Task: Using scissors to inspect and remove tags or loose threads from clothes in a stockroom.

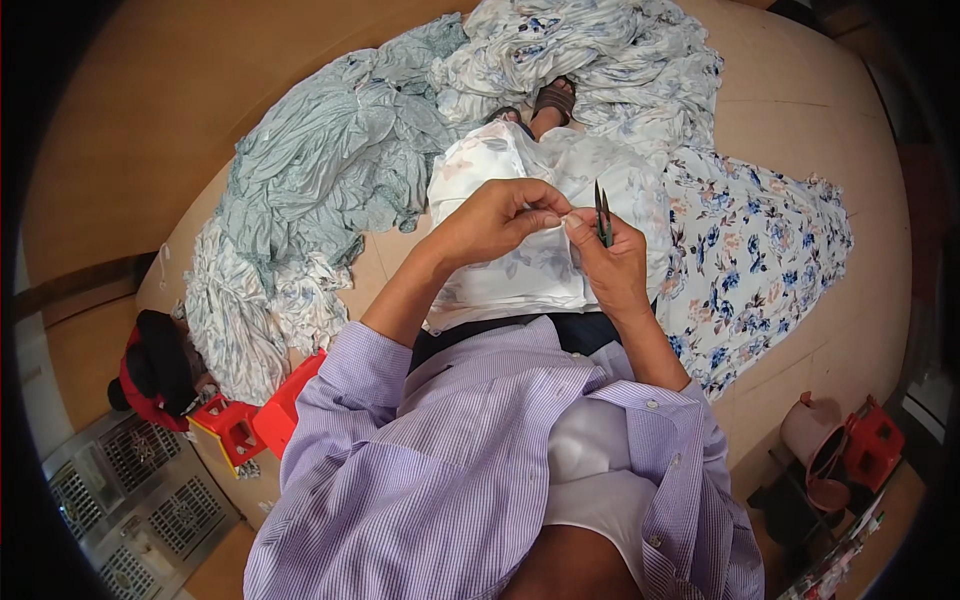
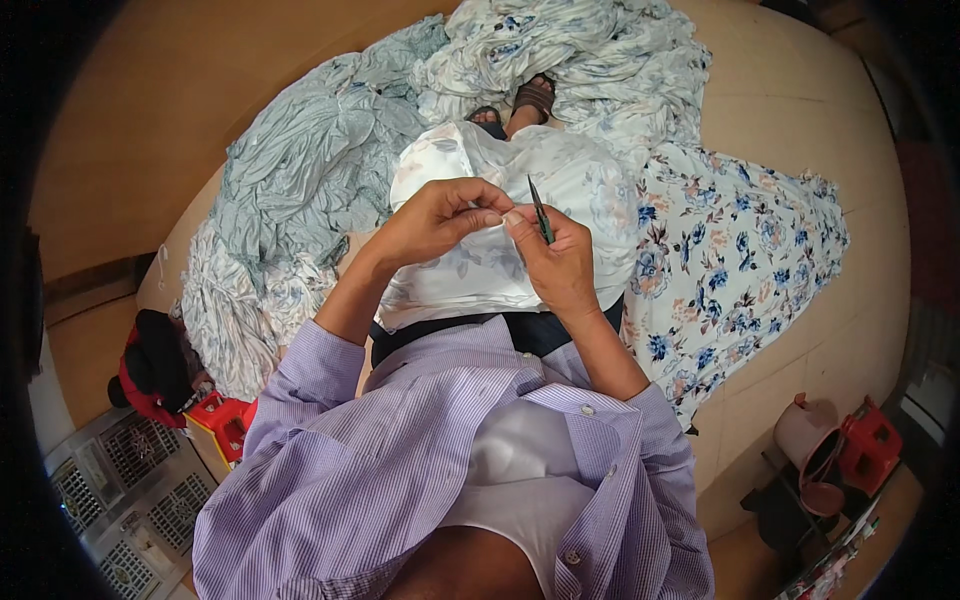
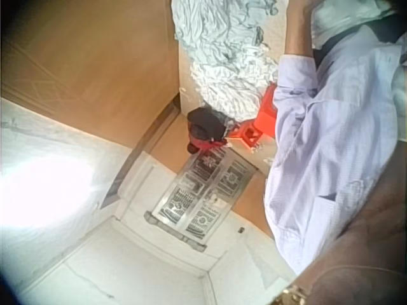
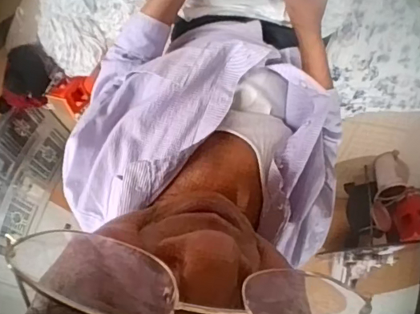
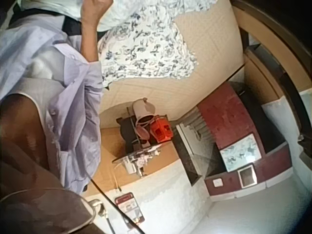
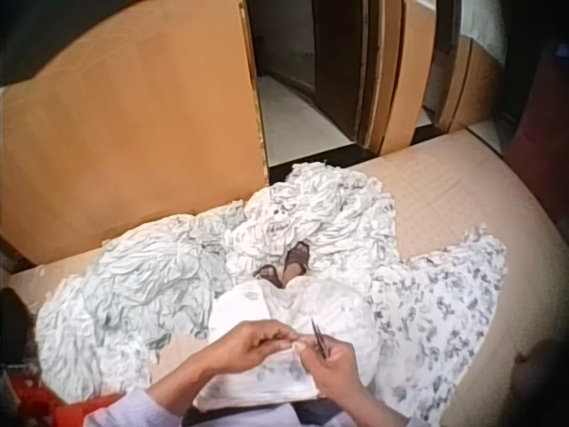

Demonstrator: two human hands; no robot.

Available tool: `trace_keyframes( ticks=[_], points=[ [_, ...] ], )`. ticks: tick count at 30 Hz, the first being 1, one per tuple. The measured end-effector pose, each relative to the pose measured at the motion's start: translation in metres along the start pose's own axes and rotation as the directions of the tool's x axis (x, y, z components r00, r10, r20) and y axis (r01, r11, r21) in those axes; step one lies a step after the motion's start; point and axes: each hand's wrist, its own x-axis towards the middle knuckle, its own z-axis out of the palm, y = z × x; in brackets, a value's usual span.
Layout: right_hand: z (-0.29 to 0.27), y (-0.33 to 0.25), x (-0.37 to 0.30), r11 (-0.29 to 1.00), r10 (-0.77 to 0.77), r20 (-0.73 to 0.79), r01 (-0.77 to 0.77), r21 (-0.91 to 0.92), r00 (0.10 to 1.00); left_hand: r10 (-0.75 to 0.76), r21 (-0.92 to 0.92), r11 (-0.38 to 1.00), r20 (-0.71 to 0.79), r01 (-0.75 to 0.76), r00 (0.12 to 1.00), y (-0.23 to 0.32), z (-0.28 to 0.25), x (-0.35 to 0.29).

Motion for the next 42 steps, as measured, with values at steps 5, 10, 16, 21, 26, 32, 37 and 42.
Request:
trace_keyframes(
  ticks=[5,10,16,21,26,32,37,42],
  points=[
    [-0.001,-0.006,0.001,0.998,0.062,-0.002,-0.062,0.021,0.998,-0.060,0.018,0.998,0.016,0.060,0.998,0.003,0.000,0.001],
    [0.001,-0.007,0.003,0.997,0.068,0.004,-0.068,0.036,0.998,-0.051,-0.048,0.998,-0.006,0.051,0.999,-0.002,0.002,0.001],
    [0.000,-0.009,0.006,0.996,0.054,-0.028,-0.052,0.068,0.998,-0.087,-0.239,0.968,-0.004,0.084,0.996,-0.008,0.005,0.000],
    [-0.002,-0.011,0.006,0.998,0.069,-0.029,-0.069,0.005,0.997,-0.059,-0.323,0.945,-0.021,0.049,0.998,-0.011,0.005,0.002],
    [-0.009,-0.016,0.003,0.991,0.110,-0.006,-0.110,-0.074,0.994,-0.077,-0.252,0.966,-0.039,0.065,0.996,-0.010,0.002,0.001],
    [-0.026,-0.024,0.011,0.980,0.052,0.081,-0.035,-0.196,0.995,-0.127,-0.220,0.969,-0.052,0.113,0.991,-0.007,0.001,-0.001],
    [-0.040,-0.040,0.019,0.894,0.141,0.218,-0.030,-0.447,0.966,-0.151,-0.268,0.954,-0.033,0.137,0.988,-0.007,0.000,-0.001],
    [-0.035,-0.048,0.022,0.844,0.127,0.246,0.025,-0.535,0.961,-0.126,-0.255,0.959,-0.006,0.121,0.992,-0.007,-0.002,0.000]
  ],
)
